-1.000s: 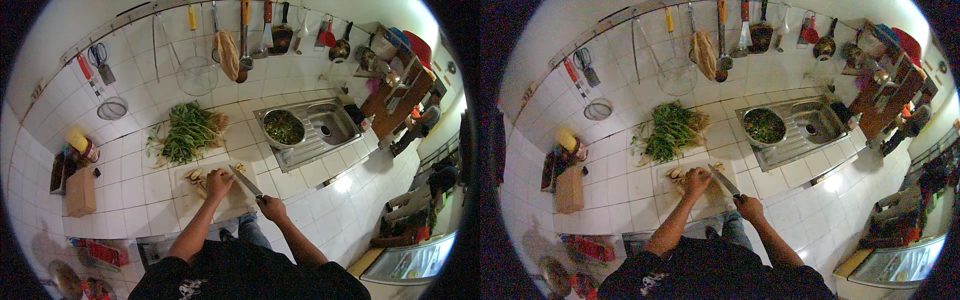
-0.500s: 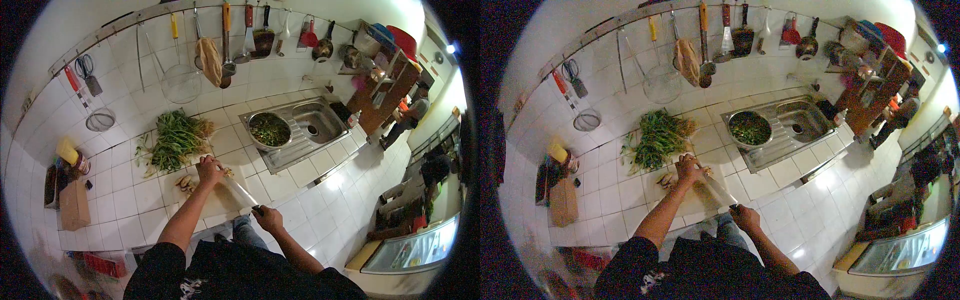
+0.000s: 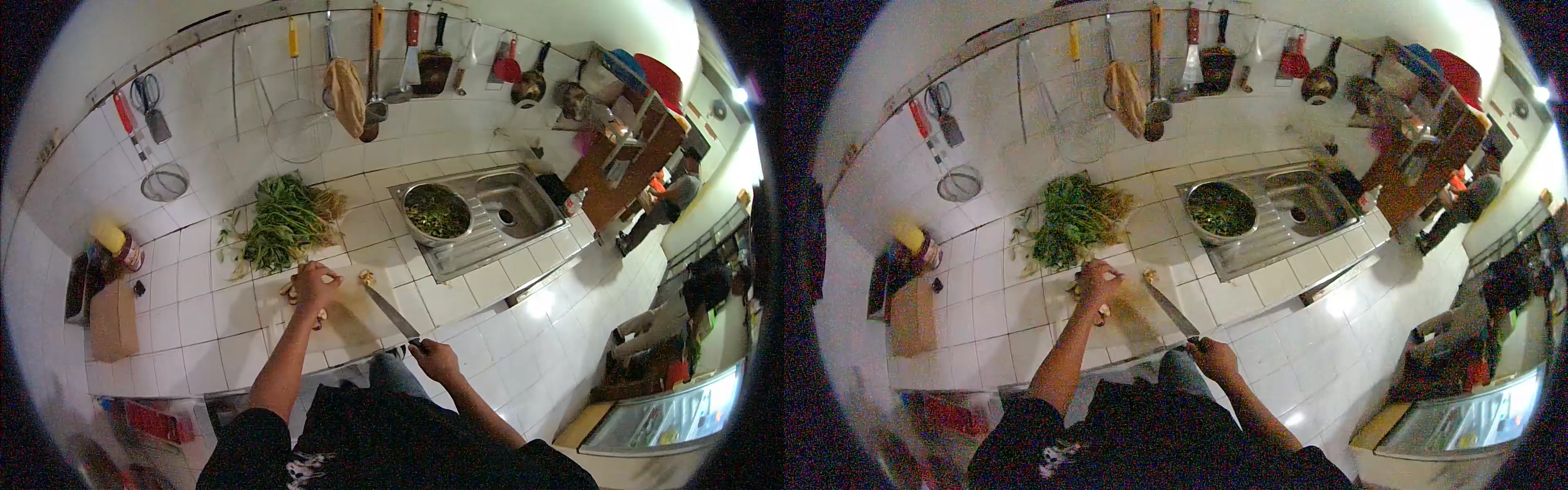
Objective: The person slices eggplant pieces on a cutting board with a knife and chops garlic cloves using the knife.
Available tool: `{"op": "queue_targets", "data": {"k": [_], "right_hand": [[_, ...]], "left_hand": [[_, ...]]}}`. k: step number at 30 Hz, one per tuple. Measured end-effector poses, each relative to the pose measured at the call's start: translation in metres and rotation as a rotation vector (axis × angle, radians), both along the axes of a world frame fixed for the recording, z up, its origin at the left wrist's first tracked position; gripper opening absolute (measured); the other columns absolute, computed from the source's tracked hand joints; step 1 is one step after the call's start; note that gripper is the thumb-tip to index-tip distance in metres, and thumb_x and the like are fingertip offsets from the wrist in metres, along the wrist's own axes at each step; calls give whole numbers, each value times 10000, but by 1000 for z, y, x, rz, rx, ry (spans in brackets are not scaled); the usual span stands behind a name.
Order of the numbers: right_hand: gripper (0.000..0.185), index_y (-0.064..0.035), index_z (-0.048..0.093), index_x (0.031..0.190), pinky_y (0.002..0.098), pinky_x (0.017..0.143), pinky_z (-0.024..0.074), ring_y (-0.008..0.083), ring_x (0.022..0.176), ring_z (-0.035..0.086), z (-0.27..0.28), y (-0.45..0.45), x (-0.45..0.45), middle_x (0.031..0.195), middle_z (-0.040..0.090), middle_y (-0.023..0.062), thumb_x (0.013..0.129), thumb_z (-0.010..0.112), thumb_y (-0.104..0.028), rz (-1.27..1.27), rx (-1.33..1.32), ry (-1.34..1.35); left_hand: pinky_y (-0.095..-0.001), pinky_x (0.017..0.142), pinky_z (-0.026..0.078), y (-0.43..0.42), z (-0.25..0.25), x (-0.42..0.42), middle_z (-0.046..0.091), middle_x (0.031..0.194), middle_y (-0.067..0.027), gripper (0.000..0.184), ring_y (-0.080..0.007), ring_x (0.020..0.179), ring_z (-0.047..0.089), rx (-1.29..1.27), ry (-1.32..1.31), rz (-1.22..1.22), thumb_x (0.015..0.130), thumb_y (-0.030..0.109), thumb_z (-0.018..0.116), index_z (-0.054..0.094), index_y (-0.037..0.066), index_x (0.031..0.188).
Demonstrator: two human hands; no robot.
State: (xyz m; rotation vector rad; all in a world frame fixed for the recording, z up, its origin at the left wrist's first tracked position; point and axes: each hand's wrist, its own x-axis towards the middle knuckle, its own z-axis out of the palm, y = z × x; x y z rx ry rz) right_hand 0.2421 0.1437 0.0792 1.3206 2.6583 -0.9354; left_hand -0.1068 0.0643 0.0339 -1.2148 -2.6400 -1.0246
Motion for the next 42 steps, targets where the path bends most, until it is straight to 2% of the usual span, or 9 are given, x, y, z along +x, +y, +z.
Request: {"op": "queue_targets", "data": {"k": [8,15,20,26,33,36,39,41,42], "right_hand": [[403,-118,696,950,465,680,537,356,762,680,16,26,-10,776,702,134,833,667,-502,63,59,56],[390,-112,697,920,455,659,531,339,740,679,13,62,-16,766,697,135,813,694,-486,101,35,96],[383,-101,693,896,450,642,529,346,715,673,2,72,-20,737,687,141,809,702,-473,170,40,84],[393,-96,693,901,451,647,531,343,708,674,0,78,-21,736,688,132,812,698,-479,216,-29,108],[396,-95,699,874,432,639,536,321,703,683,-1,95,-20,733,695,109,817,693,-487,241,-51,88],[397,-90,701,861,430,620,531,324,669,674,-8,99,-24,722,690,113,819,696,-484,248,-6,126],[399,-85,698,852,426,608,526,326,662,672,-8,102,-31,715,686,119,815,704,-483,248,-11,154],[398,-85,696,846,421,602,523,328,662,671,-6,102,-36,711,683,123,812,709,-481,254,1,148],[403,-71,685,830,421,590,513,308,630,658,-5,101,-38,681,662,121,826,699,-474,230,-33,210]], "left_hand": [[-454,901,383,-90,44,19,613,1012,5,293,-235,1048,518,-204,-22,262,600,342,854,753,241,856],[-490,818,411,-96,21,56,623,1040,-13,390,-261,1025,542,-296,-29,291,537,422,857,753,245,868],[-488,842,378,-73,36,79,610,1094,-34,616,-272,1047,514,-468,-48,400,567,392,833,673,196,1128],[-487,835,382,-65,33,76,610,1117,-39,624,-281,1048,517,-425,104,463,555,404,840,664,190,1113],[-480,821,380,-53,37,71,644,1069,-37,587,-271,1044,526,-565,68,499,529,341,864,674,206,1068],[-499,823,371,-54,37,68,672,958,-24,533,-253,982,573,-444,-5,468,536,293,863,688,207,1031],[-445,831,414,-56,3,53,695,854,-13,459,-220,893,641,-416,-128,378,598,242,844,685,167,1022],[-365,801,489,-59,-31,43,716,802,-22,412,-193,789,692,-12,-241,138,680,218,819,679,130,1058],[-365,801,489,-52,-25,44,716,802,-22,412,-193,789,692,-12,-241,137,680,218,819,679,130,1058]]}}
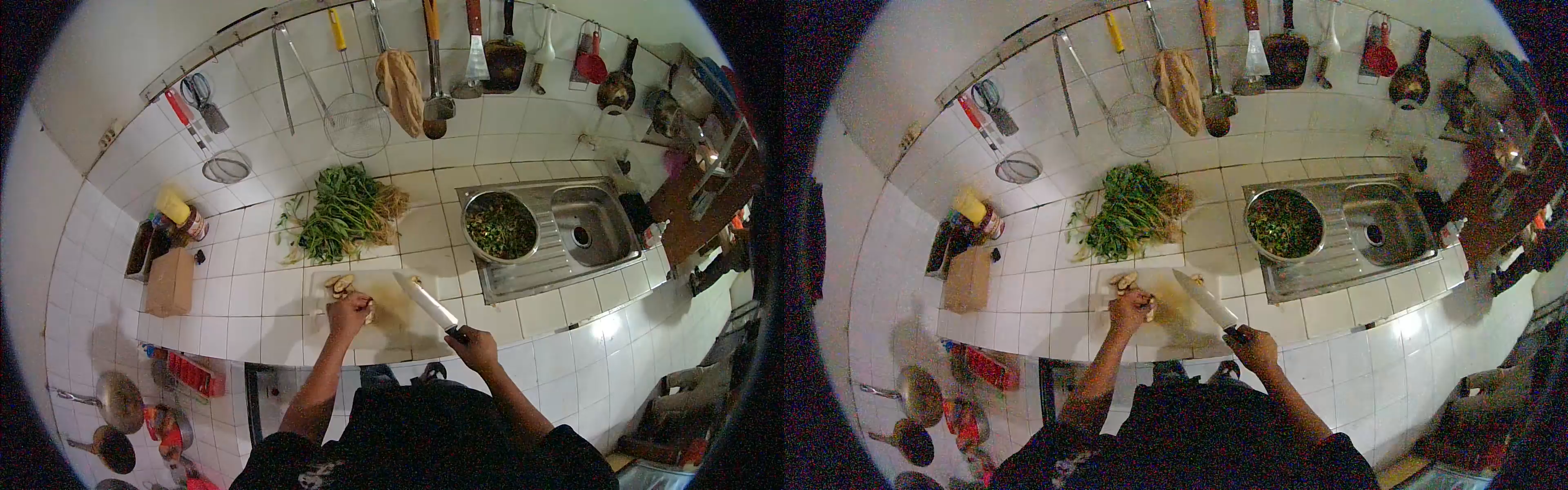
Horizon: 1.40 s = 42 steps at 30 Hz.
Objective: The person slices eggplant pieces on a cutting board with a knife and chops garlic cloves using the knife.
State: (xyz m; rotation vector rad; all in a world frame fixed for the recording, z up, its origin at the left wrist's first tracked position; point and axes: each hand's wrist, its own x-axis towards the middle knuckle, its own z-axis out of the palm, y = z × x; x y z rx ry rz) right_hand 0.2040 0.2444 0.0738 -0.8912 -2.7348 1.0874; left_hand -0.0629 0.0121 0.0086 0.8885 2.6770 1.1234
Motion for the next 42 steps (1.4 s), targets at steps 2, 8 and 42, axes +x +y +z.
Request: {"op": "queue_targets", "data": {"k": [2,8,42], "right_hand": [[411,-58,674,813,420,577,504,289,597,645,-6,-2,-5,650,640,119,841,689,-467,-16,-49,51],[467,-72,566,814,269,359,325,97,407,424,-9,-15,-11,546,458,-8,966,502,-509,-126,-734,-111],[784,78,594,901,464,618,493,308,626,622,-41,-72,-12,726,623,233,973,281,-637,225,-400,-78]], "left_hand": [[-306,745,539,23,17,9,733,852,-45,396,-181,776,708,32,-66,63,753,213,784,666,113,1118],[-385,751,553,53,10,19,730,861,-85,477,-257,799,706,-79,-26,159,749,311,765,661,144,1184],[-449,724,521,60,15,32,675,780,-194,202,-365,763,654,-167,10,220,722,234,716,736,50,803]]}}
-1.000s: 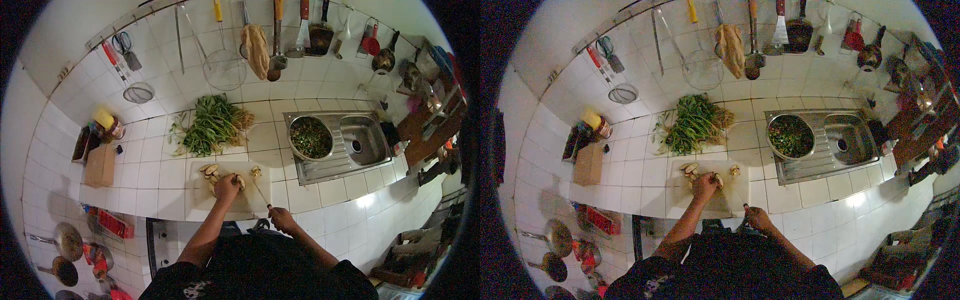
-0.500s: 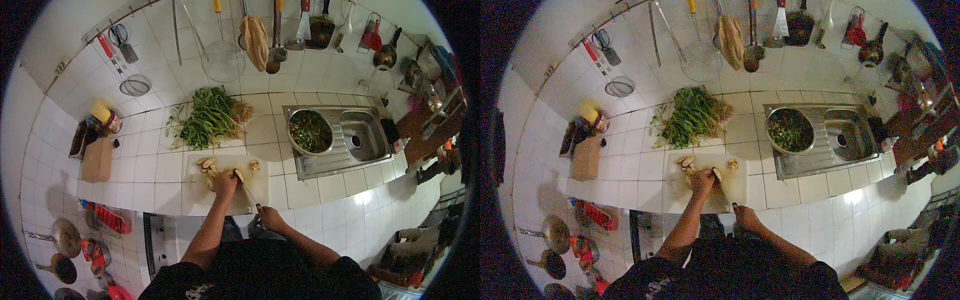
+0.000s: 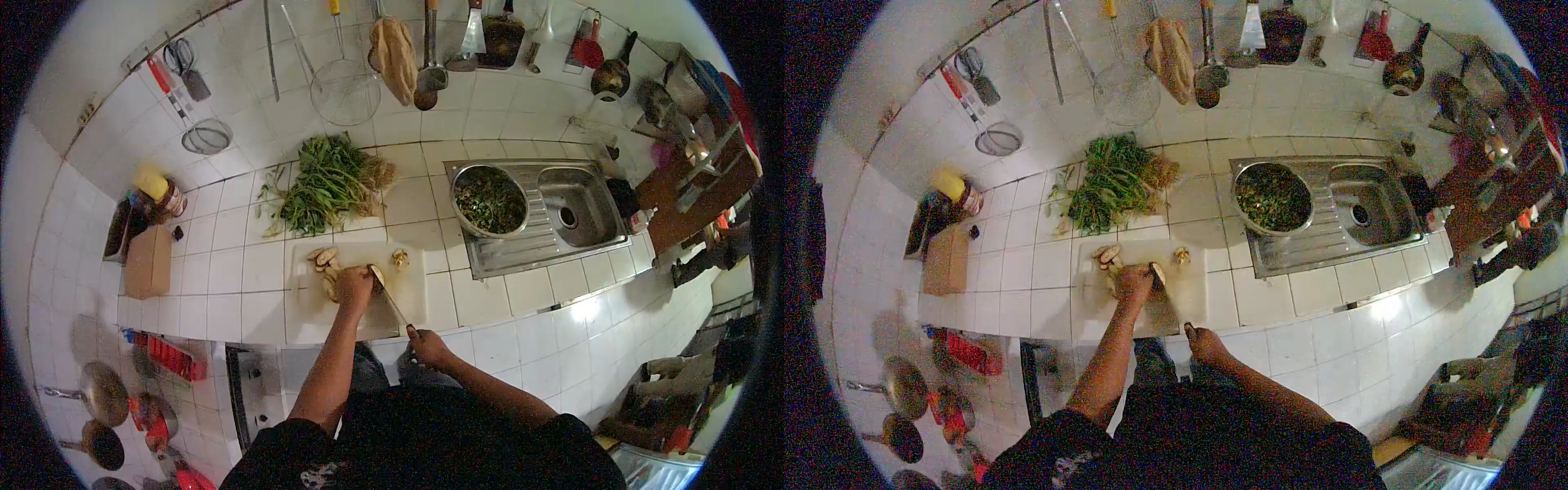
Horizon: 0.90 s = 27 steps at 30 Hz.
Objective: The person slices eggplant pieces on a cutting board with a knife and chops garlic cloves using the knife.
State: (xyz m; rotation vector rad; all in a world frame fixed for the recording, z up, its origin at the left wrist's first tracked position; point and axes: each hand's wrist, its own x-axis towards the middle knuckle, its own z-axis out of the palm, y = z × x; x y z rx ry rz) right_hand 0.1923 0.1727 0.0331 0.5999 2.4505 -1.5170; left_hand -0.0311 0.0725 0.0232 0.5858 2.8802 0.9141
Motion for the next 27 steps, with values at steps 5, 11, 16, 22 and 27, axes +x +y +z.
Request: {"op": "queue_targets", "data": {"k": [5,11,16,22,27], "right_hand": [[706,30,561,817,379,552,466,226,561,574,-5,8,-16,661,570,153,978,330,-617,-31,-91,-102],[580,-33,506,748,315,510,389,132,525,448,-6,9,-28,594,459,29,978,435,-561,-125,-287,-73],[551,-68,522,780,309,385,349,125,422,420,29,11,-6,550,443,7,973,423,-575,-205,-244,-51],[532,-86,526,818,296,325,319,131,376,417,39,8,-2,542,447,19,975,400,-578,-212,-244,-212],[543,-74,526,831,304,323,331,138,373,429,21,10,-2,545,455,27,974,395,-582,-171,-207,-166]], "left_hand": [[-455,695,517,1,10,4,664,714,-187,173,-380,709,647,84,-84,62,736,213,692,726,44,747],[-451,708,520,0,11,-2,682,780,-187,154,-369,780,662,-48,-117,51,742,195,675,723,64,805],[-456,757,529,-3,8,7,700,871,-177,211,-366,834,669,71,-31,80,733,172,675,722,97,924],[-434,807,529,-1,7,6,700,959,-174,305,-356,915,665,-3,-71,54,740,192,698,702,91,1027],[-429,832,529,-4,-4,4,699,994,-176,349,-350,939,663,60,-76,-38,734,196,714,701,89,1066]]}}
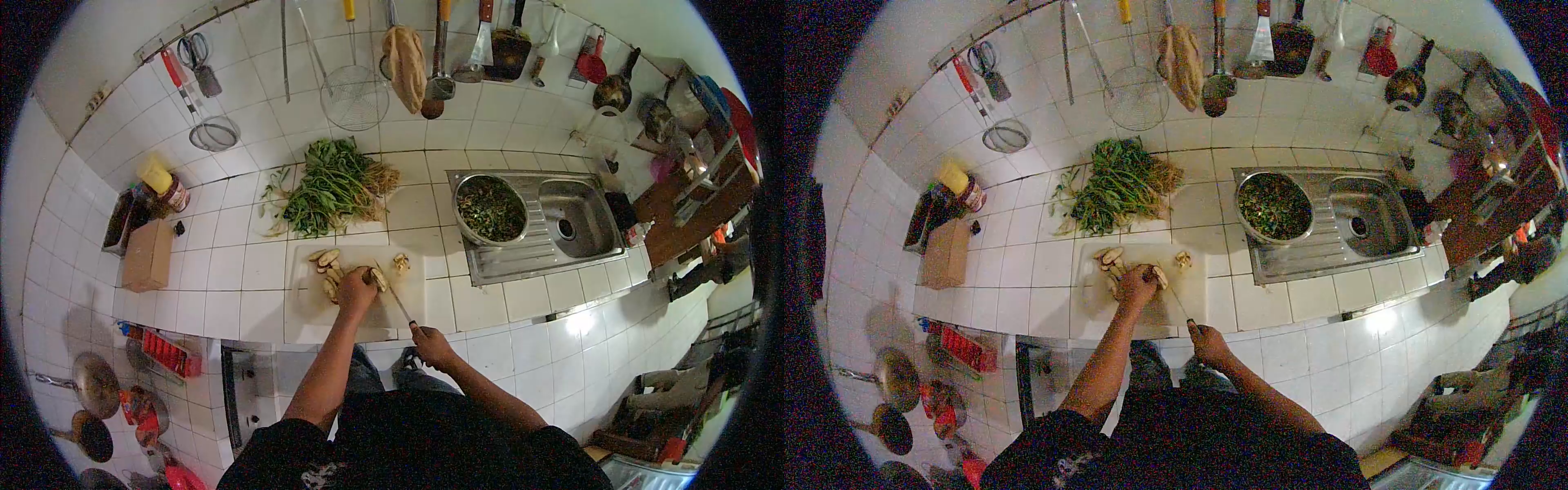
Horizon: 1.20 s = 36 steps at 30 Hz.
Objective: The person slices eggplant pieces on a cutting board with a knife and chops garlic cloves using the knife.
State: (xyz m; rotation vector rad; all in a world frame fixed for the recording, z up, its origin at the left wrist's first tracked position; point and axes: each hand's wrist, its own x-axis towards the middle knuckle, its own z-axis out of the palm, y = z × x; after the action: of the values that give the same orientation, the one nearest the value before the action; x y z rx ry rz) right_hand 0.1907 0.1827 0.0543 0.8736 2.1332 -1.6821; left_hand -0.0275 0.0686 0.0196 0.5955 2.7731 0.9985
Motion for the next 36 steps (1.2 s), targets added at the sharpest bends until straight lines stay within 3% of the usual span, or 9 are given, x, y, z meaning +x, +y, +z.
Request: {"op": "queue_targets", "data": {"k": [11,13,17,22,25,26,28,32,36], "right_hand": [[573,-63,523,840,297,332,338,129,383,409,0,3,-5,562,460,17,966,397,-608,25,-6,-76],[705,24,580,884,373,426,462,221,447,540,14,8,-7,582,561,132,941,388,-651,43,-2,-110],[708,16,577,901,331,390,447,195,428,510,10,21,-11,601,578,122,936,382,-664,102,-7,-146],[720,34,573,844,390,442,489,240,428,548,16,25,-15,608,583,167,961,336,-636,174,77,-167],[731,42,578,800,426,491,510,284,443,574,17,25,-21,629,593,205,984,292,-605,249,122,-174],[731,42,578,800,426,491,510,284,443,574,14,26,-25,629,593,205,984,292,-605,254,121,-180],[647,-15,516,815,338,344,409,169,384,464,5,29,-34,543,465,62,969,341,-619,251,97,-152],[660,-12,525,826,345,341,408,180,374,470,0,26,-51,545,486,76,970,324,-624,267,151,-55],[638,-38,501,792,330,336,376,167,376,437,23,22,-35,538,458,49,972,318,-622,198,62,-251]], "left_hand": [[-408,770,543,2,-22,-6,710,885,-158,372,-324,848,681,131,92,31,687,156,714,706,92,1054],[-401,752,544,5,-13,-3,707,866,-163,365,-319,817,684,119,27,71,680,143,711,705,87,1040],[-397,733,541,8,-16,-4,708,846,-154,342,-317,790,685,181,-18,127,690,137,706,706,79,1027],[-409,701,534,4,-19,-2,705,835,-157,203,-313,775,686,291,30,94,736,149,687,714,52,912],[-410,711,536,3,0,2,704,848,-155,194,-317,788,684,126,14,101,740,181,695,711,42,874],[-410,711,536,3,0,0,704,848,-155,194,-317,788,684,126,7,105,740,181,695,711,42,874],[-410,725,537,6,-8,-5,706,843,-145,212,-322,801,681,52,-60,51,729,200,707,714,48,877],[-409,731,536,7,-13,-4,705,834,-147,199,-316,811,684,13,-7,85,723,189,718,718,57,871],[-414,756,533,6,-1,2,704,862,-159,221,-318,834,681,160,-20,122,711,170,731,713,44,892]]}}
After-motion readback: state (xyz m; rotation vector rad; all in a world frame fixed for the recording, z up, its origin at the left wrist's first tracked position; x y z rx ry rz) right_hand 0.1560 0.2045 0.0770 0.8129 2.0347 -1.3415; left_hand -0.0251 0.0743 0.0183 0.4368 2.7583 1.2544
